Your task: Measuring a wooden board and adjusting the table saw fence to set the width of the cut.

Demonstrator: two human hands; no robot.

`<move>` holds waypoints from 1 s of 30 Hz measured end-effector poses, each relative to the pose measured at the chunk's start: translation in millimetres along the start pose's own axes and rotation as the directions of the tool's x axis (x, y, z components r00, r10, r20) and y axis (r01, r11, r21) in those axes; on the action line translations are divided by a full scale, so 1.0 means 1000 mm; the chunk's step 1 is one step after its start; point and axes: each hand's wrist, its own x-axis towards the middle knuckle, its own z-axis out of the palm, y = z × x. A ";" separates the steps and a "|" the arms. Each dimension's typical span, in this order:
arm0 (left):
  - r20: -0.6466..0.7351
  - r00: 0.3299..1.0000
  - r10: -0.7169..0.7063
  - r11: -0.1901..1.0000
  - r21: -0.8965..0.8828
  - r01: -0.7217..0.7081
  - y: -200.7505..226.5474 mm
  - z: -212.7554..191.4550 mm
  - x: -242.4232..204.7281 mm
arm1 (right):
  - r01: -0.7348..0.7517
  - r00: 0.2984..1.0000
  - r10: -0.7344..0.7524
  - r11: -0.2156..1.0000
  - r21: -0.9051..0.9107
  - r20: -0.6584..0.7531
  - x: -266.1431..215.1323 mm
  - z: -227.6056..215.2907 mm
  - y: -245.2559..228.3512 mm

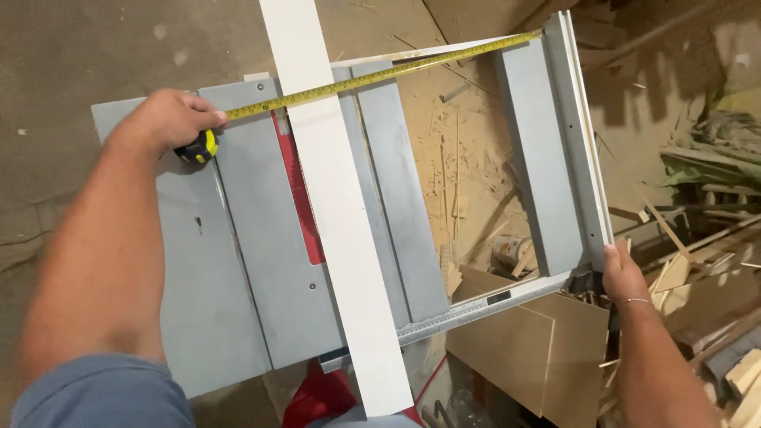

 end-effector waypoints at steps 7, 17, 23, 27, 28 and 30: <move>-0.028 0.999 0.016 0.998 0.054 -0.015 0.007 -0.005 0.033 | -0.003 1.000 0.003 1.000 -0.001 -0.002 0.009 0.003 0.008; -0.010 0.999 0.044 0.993 0.113 -0.043 0.016 -0.012 0.045 | 0.023 1.000 -0.023 0.999 -0.038 -0.009 0.010 0.004 0.013; 0.019 0.997 0.070 0.985 0.155 -0.072 0.016 -0.014 0.063 | 0.035 0.999 -0.035 0.999 -0.015 -0.013 0.016 0.006 0.020; 0.004 0.999 0.041 0.988 0.147 -0.041 0.024 -0.015 0.055 | 0.024 1.000 -0.025 0.999 -0.040 -0.015 0.022 0.007 0.024; -0.001 1.000 0.029 0.991 0.133 -0.028 0.027 -0.016 0.051 | 0.017 1.000 -0.018 0.999 -0.037 -0.017 0.022 0.006 0.023; -0.002 1.000 -0.004 0.993 0.117 0.004 0.033 -0.017 0.042 | 0.036 0.999 -0.037 0.999 -0.025 -0.022 0.028 0.009 0.033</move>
